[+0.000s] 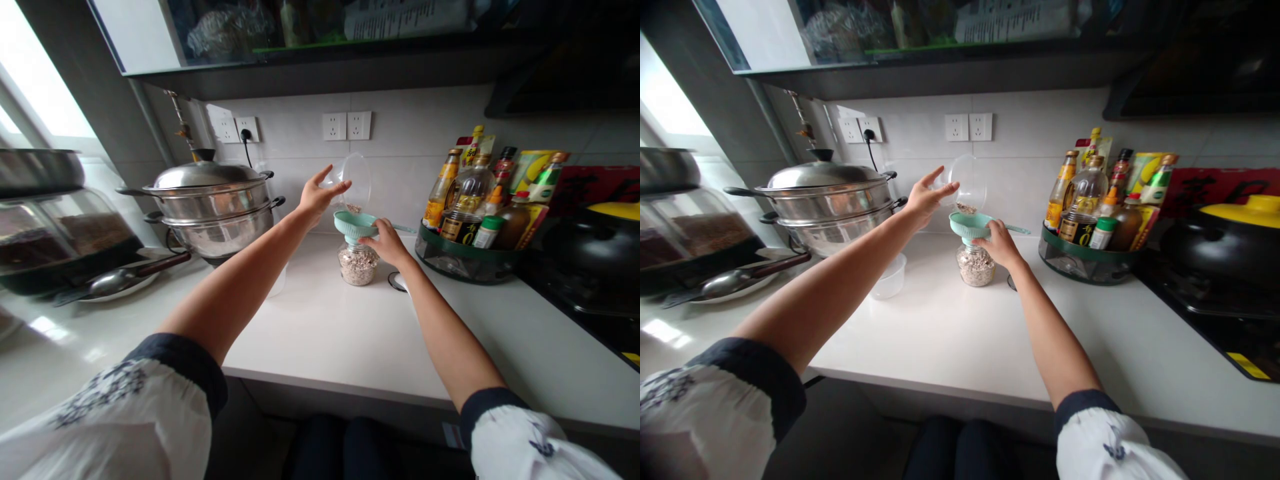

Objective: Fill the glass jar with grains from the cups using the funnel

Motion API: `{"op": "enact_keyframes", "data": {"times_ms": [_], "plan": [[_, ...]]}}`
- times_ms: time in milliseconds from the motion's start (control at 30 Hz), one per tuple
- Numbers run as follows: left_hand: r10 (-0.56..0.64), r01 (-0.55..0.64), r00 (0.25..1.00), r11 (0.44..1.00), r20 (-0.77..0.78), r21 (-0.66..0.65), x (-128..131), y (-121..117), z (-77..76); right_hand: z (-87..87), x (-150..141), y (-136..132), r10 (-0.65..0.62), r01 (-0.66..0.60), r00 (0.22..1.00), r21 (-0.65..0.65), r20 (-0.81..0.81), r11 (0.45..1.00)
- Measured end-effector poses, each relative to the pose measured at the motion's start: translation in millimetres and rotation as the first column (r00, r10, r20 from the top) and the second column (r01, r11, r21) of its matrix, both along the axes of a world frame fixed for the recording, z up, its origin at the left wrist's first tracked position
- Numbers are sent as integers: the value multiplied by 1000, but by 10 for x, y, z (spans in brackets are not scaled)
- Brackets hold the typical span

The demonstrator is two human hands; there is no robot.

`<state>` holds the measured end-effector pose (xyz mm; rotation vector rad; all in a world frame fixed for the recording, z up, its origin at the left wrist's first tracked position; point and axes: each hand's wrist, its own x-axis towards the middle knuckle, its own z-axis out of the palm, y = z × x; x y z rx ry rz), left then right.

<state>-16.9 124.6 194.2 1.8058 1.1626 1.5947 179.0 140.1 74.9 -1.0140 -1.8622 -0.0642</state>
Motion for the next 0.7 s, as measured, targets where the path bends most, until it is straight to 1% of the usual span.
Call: {"op": "enact_keyframes", "data": {"times_ms": [167, 333, 567, 700], "plan": [[-12, 12, 1000, 1000, 25, 4, 4, 38, -16, 45, 12, -48, -77, 77, 993, 4, 94, 997], [-8, 8, 999, 1000, 42, 7, 16, 38, -16, 75, 20, -83, -123, 115, 982, 63, 145, 991], [-15, 14, 999, 1000, 48, 8, 1, 25, -14, 33, 44, -28, -96, 95, 989, 13, 114, 995], [-10, 10, 999, 1000, 47, 7, -6, 43, -13, 36, 52, -26, -47, 47, 996, 3, 74, 999]]}}
